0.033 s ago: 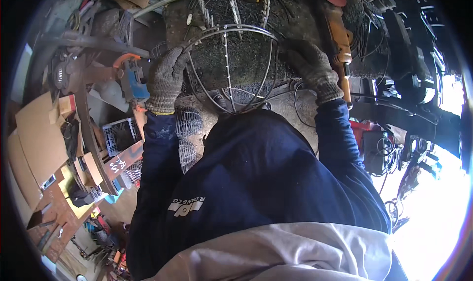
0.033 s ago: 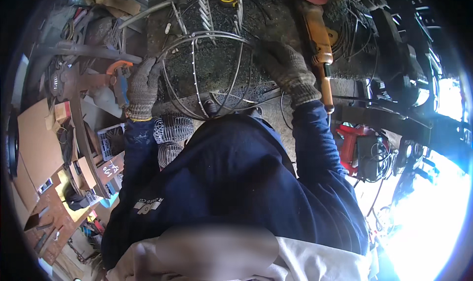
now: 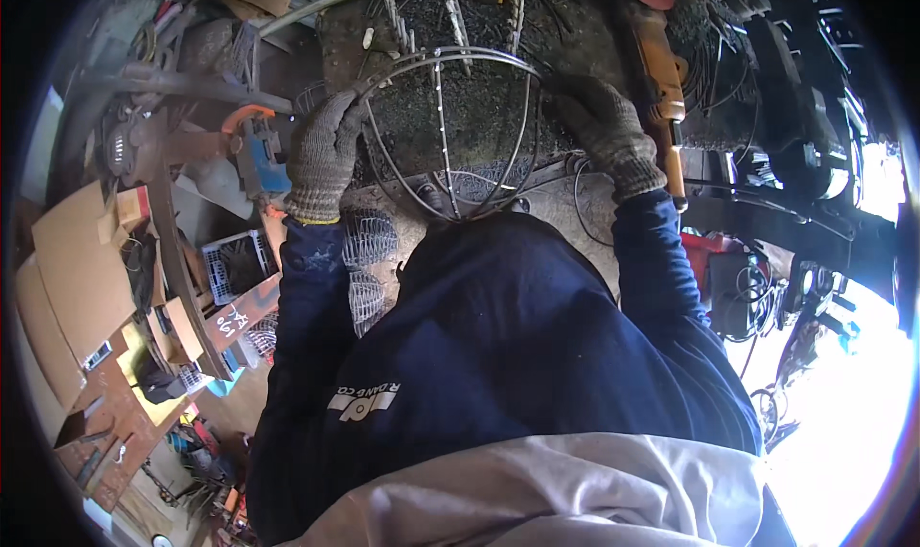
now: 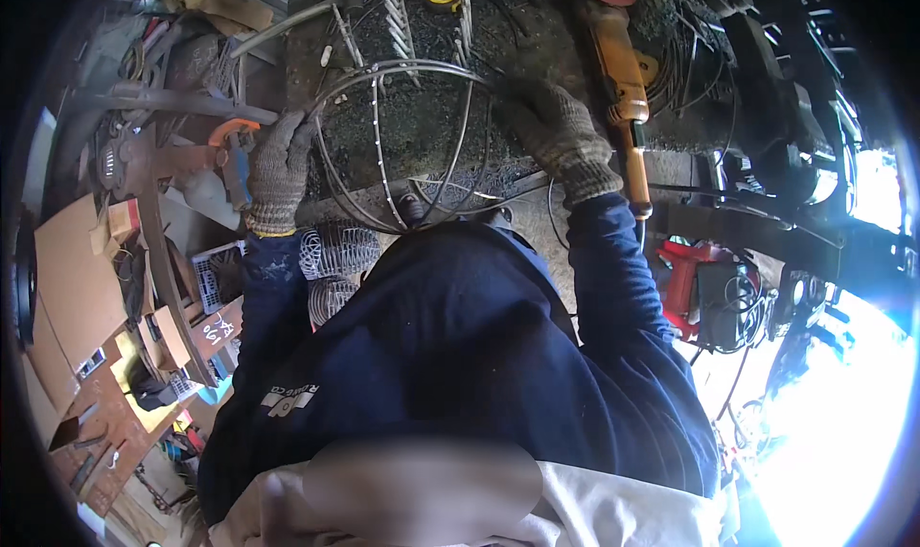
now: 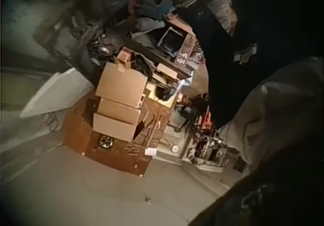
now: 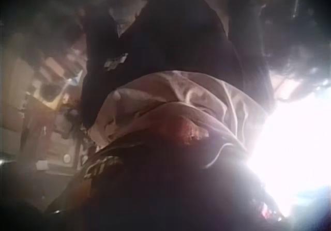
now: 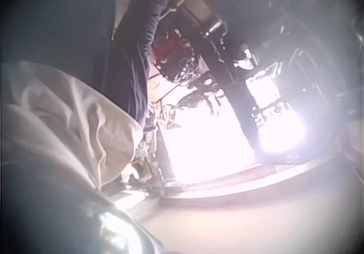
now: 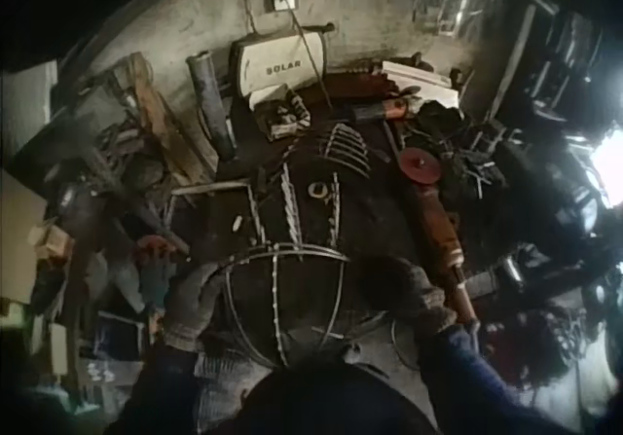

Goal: The person joins metal wire components together to form a curved cage structure. They use a handheld tool to apply fasteners at various intersection points of the metal wires.

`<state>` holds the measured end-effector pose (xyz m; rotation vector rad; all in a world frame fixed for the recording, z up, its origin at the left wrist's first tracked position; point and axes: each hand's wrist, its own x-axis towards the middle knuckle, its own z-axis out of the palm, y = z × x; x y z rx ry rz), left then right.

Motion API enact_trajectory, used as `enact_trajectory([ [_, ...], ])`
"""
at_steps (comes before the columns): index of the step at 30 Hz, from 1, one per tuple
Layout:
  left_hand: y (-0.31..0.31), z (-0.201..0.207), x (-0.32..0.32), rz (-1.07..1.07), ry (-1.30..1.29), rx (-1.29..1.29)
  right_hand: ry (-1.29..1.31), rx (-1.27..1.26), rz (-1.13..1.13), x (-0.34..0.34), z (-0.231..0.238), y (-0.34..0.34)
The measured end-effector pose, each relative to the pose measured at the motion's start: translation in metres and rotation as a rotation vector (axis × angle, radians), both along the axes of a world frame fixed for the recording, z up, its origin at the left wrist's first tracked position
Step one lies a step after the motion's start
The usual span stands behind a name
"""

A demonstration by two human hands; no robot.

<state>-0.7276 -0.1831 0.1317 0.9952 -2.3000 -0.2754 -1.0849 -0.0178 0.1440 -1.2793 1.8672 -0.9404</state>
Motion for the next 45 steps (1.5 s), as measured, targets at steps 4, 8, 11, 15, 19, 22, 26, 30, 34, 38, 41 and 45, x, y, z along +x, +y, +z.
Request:
enact_trajectory([
  [4,0.001,0.007,-0.002,-0.054,0.108,0.102,0.211,-0.065,0.028,0.008,-0.007,-0.006],
  [8,0.002,-0.001,0.008,-0.005,0.223,0.222,0.07,-0.002,-0.052,0.011,-0.013,-0.01],
  [11,-0.001,-0.017,0.027,0.039,0.356,0.444,0.155,-0.041,-0.026,0.009,-0.021,-0.013],
  [15,0.01,-0.012,0.029,0.038,0.276,0.416,0.131,0.022,-0.042,0.012,-0.012,-0.01],
  [19,0.019,0.001,0.01,0.085,0.02,0.191,0.149,0.008,-0.059,0.009,-0.024,-0.009],
  [22,0.016,-0.01,0.002,0.097,0.089,0.098,0.344,-0.066,-0.028,0.013,-0.023,-0.011],
  [26,0.015,-0.015,0.004,0.177,0.064,0.048,0.372,-0.031,-0.015,0.02,-0.012,-0.011],
  [30,0.01,-0.033,0.01,0.142,0.121,0.065,0.419,-0.041,-0.022,0.014,-0.028,-0.008],
  [34,0.013,-0.03,0.009,0.148,0.157,0.131,0.416,-0.136,-0.025,0.018,-0.026,-0.005],
  [38,0.016,-0.019,0.001,0.168,0.106,0.116,0.359,-0.088,-0.016,0.017,-0.03,-0.007],
  [41,0.013,-0.026,0.004,0.161,0.119,0.121,0.478,-0.106,-0.009,0.019,-0.027,-0.009],
  [45,0.013,-0.031,0.007,0.158,0.125,0.065,0.449,-0.106,-0.005,0.019,-0.026,-0.009],
])
